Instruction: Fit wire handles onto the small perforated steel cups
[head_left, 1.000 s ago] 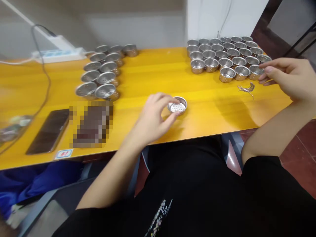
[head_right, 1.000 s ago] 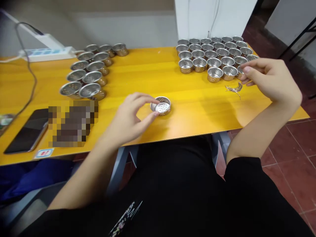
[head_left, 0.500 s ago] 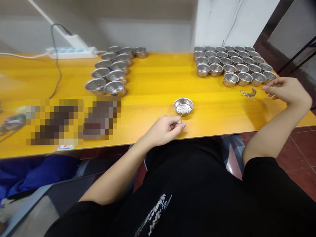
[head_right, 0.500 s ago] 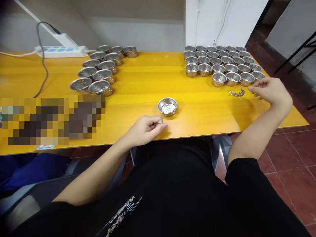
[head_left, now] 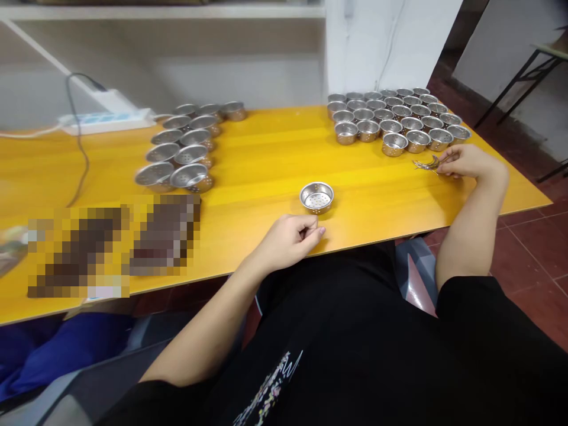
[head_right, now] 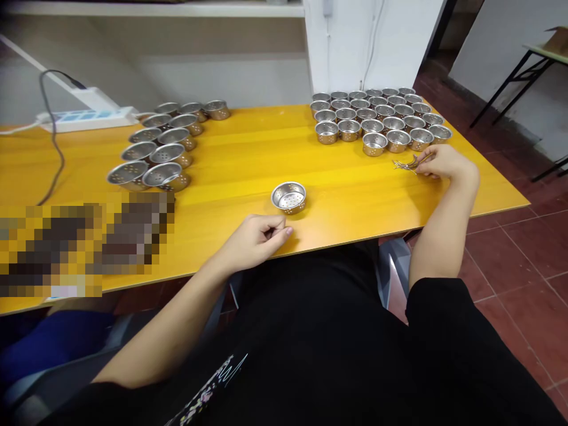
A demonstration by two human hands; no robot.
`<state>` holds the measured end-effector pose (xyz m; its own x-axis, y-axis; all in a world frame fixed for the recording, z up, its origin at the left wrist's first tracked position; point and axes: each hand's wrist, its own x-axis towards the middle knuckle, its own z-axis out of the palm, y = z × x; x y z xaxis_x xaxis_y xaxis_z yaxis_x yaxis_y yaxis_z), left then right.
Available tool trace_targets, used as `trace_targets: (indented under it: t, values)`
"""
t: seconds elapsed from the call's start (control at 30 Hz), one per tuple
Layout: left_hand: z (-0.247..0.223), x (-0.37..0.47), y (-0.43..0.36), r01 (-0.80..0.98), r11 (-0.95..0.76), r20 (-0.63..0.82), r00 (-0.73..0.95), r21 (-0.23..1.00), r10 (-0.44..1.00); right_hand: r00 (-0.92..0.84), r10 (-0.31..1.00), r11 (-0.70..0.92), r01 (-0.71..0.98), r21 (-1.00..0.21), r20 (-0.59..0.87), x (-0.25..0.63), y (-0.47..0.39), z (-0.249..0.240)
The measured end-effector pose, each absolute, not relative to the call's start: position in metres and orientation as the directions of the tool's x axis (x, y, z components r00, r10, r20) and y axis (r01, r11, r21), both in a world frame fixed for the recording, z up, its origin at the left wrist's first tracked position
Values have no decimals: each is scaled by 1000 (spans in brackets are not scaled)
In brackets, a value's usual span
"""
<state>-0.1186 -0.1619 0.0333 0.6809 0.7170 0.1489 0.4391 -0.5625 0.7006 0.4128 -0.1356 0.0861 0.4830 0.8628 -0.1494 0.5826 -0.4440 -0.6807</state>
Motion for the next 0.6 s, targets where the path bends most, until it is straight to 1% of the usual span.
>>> trace_targets:
  t: [0.2, 0.4, 0.5, 0.6]
  values:
    - [33, -118, -164, 416, -542, 155, 672, 730, 724, 423, 899, -391, 656, -645, -114, 403, -127, 86]
    - [33, -119, -165, 407, -532, 156, 667, 742, 729, 408, 906, -411, 790, -455, -110, 381, -120, 95]
    - [33, -119, -164, 396, -531, 168, 662, 749, 731, 381, 922, -375, 827, -420, -73, 373, -119, 95]
    - [32, -120, -164, 386, -532, 175, 663, 754, 728, 389, 920, -371, 832, -412, -42, 374, -120, 91]
